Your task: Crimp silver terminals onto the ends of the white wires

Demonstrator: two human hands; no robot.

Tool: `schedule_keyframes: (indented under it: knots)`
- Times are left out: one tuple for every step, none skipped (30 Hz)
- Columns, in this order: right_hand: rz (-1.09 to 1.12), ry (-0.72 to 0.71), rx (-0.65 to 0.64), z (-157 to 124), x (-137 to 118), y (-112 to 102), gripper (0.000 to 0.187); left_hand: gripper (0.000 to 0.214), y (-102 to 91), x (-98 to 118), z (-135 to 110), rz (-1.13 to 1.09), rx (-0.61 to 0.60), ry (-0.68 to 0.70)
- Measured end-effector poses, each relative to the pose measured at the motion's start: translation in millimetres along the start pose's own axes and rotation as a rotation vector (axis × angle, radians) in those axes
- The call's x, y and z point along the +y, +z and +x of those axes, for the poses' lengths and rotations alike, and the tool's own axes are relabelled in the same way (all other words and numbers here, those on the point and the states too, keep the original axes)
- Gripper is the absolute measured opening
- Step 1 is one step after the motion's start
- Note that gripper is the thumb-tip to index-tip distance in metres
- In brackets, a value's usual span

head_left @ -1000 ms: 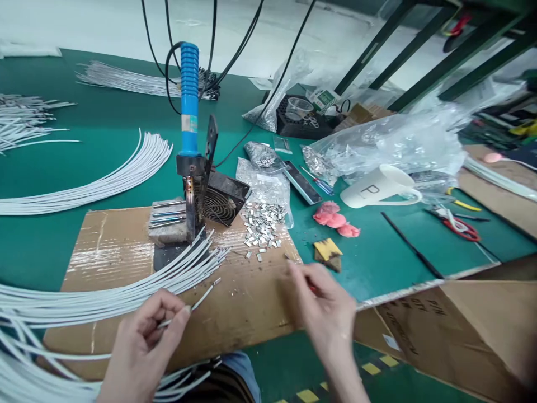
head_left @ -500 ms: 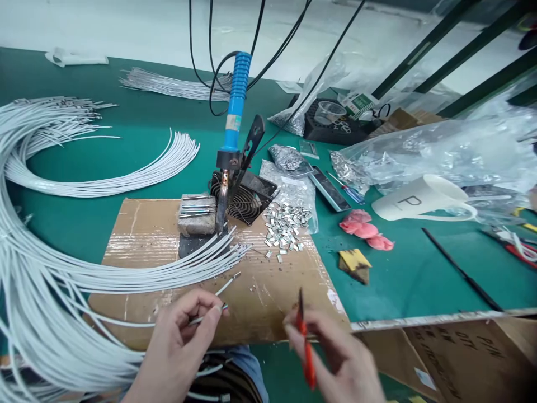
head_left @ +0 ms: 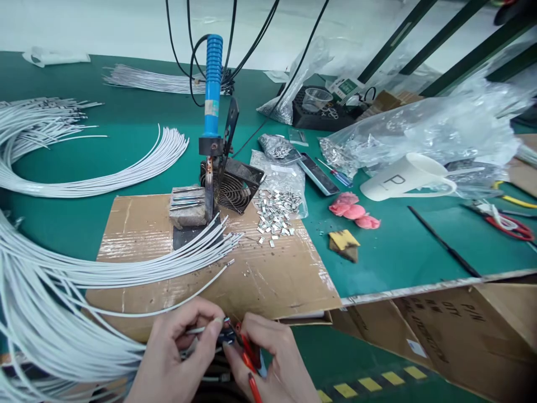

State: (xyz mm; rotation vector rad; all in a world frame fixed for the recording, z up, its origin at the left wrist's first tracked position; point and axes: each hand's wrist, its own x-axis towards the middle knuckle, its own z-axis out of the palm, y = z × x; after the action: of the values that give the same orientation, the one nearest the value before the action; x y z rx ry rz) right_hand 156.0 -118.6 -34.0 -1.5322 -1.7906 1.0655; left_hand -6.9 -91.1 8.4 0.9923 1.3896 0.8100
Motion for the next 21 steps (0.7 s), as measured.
schedule_keyframes:
  knots:
    - [-0.004,-0.009,-0.002,0,0,1,0.04,0.014,0.1,0,0,0.013,0.002,0.004]
    - [-0.008,-0.017,-0.001,0,1,1,0.041,0.014,0.0,-1,-1,0.024,0.003,0.01]
    - [-0.011,-0.022,0.004,0,2,2,0.041,0.015,-0.1,-2,-1,0.034,0.004,0.015]
    - [-0.013,-0.022,0.012,0,2,3,0.042,0.015,-0.2,-3,-1,0.043,0.006,0.018]
    - [-0.015,-0.021,0.023,0,3,4,0.042,0.015,-0.3,-3,-1,0.049,0.007,0.02]
    - [-0.018,-0.024,0.029,0,4,5,0.042,0.015,-0.2,-4,0,0.053,0.007,0.021]
    - [-0.019,-0.026,0.035,0,5,6,0.042,0.015,0.0,-5,0,0.056,0.005,0.021]
    - [-0.02,-0.027,0.04,-1,6,7,0.042,0.016,0.3,-5,0,0.061,0.002,0.021]
    - [-0.02,-0.028,0.044,-1,7,8,0.041,0.016,0.7,-6,0,0.066,-0.002,0.022]
    - [-0.019,-0.029,0.048,-2,7,9,0.041,0.016,1.1,-6,1,0.073,-0.005,0.024]
    - [-0.016,-0.027,0.053,-3,8,10,0.04,0.015,1.4,-6,1,0.081,-0.009,0.024]
    - [-0.014,-0.026,0.06,-5,8,11,0.04,0.015,1.7,-6,2,0.09,-0.011,0.023]
    - [-0.009,-0.028,0.068,-6,9,12,0.039,0.015,1.8,-6,2,0.101,-0.013,0.02]
    - [-0.004,-0.031,0.076,-7,9,13,0.039,0.014,1.8,-6,2,0.11,-0.014,0.015]
    - [0.001,-0.037,0.085,-7,10,15,0.038,0.014,1.7,-6,3,0.118,-0.017,0.01]
    - [0.006,-0.045,0.093,-8,10,16,0.038,0.014,1.6,-6,3,0.123,-0.021,0.006]
    - [0.01,-0.053,0.102,-8,11,17,0.039,0.014,1.4,-6,3,0.126,-0.029,0.004]
    - [0.012,-0.061,0.109,-8,12,17,0.039,0.015,1.2,-5,4,0.126,-0.037,0.003]
    - [0.011,-0.066,0.116,-7,12,17,0.039,0.015,0.9,-5,4,0.121,-0.044,0.001]
    - [0.007,-0.069,0.125,-6,13,17,0.039,0.015,0.6,-5,4,0.113,-0.05,-0.004]
    - [0.001,-0.068,0.134,-6,14,16,0.04,0.015,0.3,-4,4,0.103,-0.054,-0.013]
